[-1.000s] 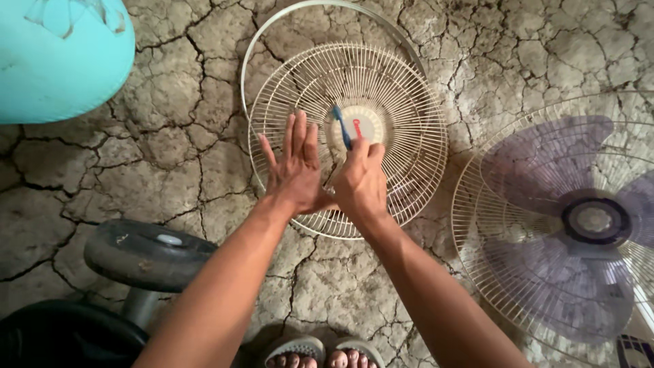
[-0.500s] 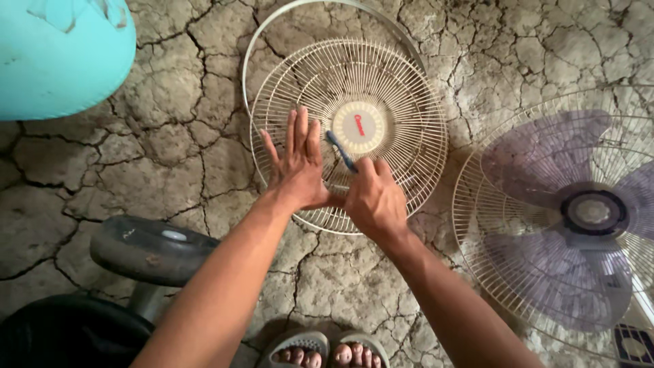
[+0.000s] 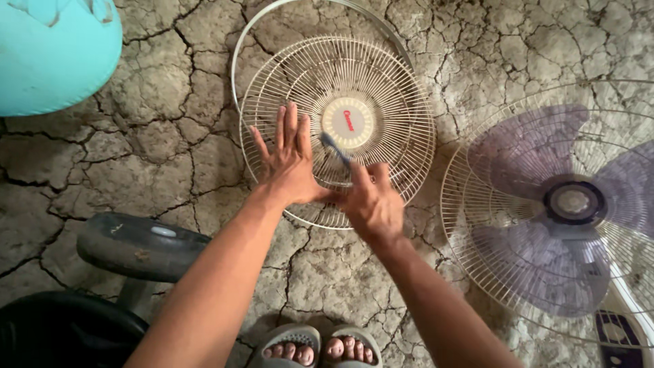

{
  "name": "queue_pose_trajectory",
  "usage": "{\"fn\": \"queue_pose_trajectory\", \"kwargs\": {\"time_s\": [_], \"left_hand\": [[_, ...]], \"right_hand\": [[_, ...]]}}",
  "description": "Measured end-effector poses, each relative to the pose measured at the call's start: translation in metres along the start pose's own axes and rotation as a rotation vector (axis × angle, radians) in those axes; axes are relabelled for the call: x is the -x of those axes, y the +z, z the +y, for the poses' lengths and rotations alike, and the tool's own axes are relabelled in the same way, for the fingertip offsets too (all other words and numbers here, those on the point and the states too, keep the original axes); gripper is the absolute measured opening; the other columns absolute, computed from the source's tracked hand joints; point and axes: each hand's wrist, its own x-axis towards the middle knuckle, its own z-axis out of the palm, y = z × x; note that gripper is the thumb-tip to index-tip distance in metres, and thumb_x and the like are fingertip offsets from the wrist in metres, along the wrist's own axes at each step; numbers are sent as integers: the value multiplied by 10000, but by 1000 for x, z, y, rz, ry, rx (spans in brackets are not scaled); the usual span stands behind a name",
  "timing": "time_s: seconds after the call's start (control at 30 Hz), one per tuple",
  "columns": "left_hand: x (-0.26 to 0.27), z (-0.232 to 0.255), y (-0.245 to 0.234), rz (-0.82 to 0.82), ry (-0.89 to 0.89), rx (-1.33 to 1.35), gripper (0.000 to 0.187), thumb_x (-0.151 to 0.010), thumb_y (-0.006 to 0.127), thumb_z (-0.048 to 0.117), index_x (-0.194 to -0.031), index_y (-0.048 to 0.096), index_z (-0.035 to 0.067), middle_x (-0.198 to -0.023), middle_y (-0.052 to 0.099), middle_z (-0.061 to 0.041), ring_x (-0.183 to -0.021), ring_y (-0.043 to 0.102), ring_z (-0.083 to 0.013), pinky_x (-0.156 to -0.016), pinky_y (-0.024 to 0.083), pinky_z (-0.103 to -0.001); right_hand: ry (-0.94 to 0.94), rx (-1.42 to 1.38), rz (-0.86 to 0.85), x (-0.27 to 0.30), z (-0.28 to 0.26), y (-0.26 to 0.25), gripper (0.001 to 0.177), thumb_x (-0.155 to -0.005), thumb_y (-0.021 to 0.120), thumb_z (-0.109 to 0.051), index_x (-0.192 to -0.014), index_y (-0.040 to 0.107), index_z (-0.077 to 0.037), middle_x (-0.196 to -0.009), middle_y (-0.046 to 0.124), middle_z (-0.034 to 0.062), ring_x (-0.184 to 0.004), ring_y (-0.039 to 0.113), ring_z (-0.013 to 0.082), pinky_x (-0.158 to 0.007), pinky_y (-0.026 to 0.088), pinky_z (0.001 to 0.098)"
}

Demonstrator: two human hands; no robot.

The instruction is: The person disassembles a standing fan by removing the front grille with a screwdriver, then uses a toothbrush to scrub the grille's wires and center hub. The person flips the grille and continues scrubbing the opposite side.

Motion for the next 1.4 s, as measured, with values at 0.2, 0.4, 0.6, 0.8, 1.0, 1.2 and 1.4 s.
{"fn": "queue_pose_trajectory", "kwargs": {"time_s": [0.2,0.4,0.6,0.8,1.0,1.2,1.4], "left_hand": [[-2,-7,9,26,32,-2,1816,-308,796,946,-1591,-53,-19,-1662,-190,-258,-1548,-169,-409,-1121,-113,-805],[-2,-9,15,118,78,42,1811,-320,777,973,-1582,-46,-33,-1656,-176,-272,-1550,-158,-420,-1107,-124,-818],[1,-6,10,28,18,1,1824,-273,716,1007,-1588,-3,-33,-1669,-161,-237,-1553,-169,-386,-1126,-118,-790],[1,-8,7,37,48,-14,1805,-298,676,1030,-1591,13,-42,-1673,-160,-253,-1548,-162,-391,-1113,-117,-786],[4,-5,7,82,52,36,1797,-312,728,996,-1592,17,-45,-1673,-123,-256,-1560,-132,-398,-1122,-102,-797],[0,6,-3,-13,7,-79,1767,-308,752,965,-1602,34,-2,-1644,-147,-328,-1526,-156,-473,-1051,-120,-824],[-11,50,-5,-14,149,-200,1653,-435,554,1084,-1601,57,22,-1683,-66,-257,-1555,-86,-405,-1127,-65,-805]], "right_hand": [[-226,191,286,-11,44,-5,167,-1072,564,-179,-1100,714,-114,-868,626,82,-731,580,144,-335,462,252],[-408,93,682,-12,63,3,197,-1042,655,-96,-1195,687,23,-888,654,119,-546,504,124,-364,381,332],[-319,48,365,-55,37,11,303,-972,575,-54,-1245,664,-153,-966,609,148,-689,577,210,-461,521,317],[76,36,204,-85,65,-3,203,-1101,478,-159,-1194,652,-108,-942,569,185,-560,516,194,-308,473,334],[96,9,430,-12,53,7,200,-1098,483,-194,-1079,640,-73,-956,592,191,-480,471,142,-274,399,328],[70,8,578,-4,68,15,158,-1107,530,-199,-1153,657,-115,-880,594,98,-527,477,168,-360,405,341],[-121,641,894,-22,98,16,196,-1110,558,-230,-1197,682,-107,-968,617,81,-620,458,106,-433,406,250]]}}
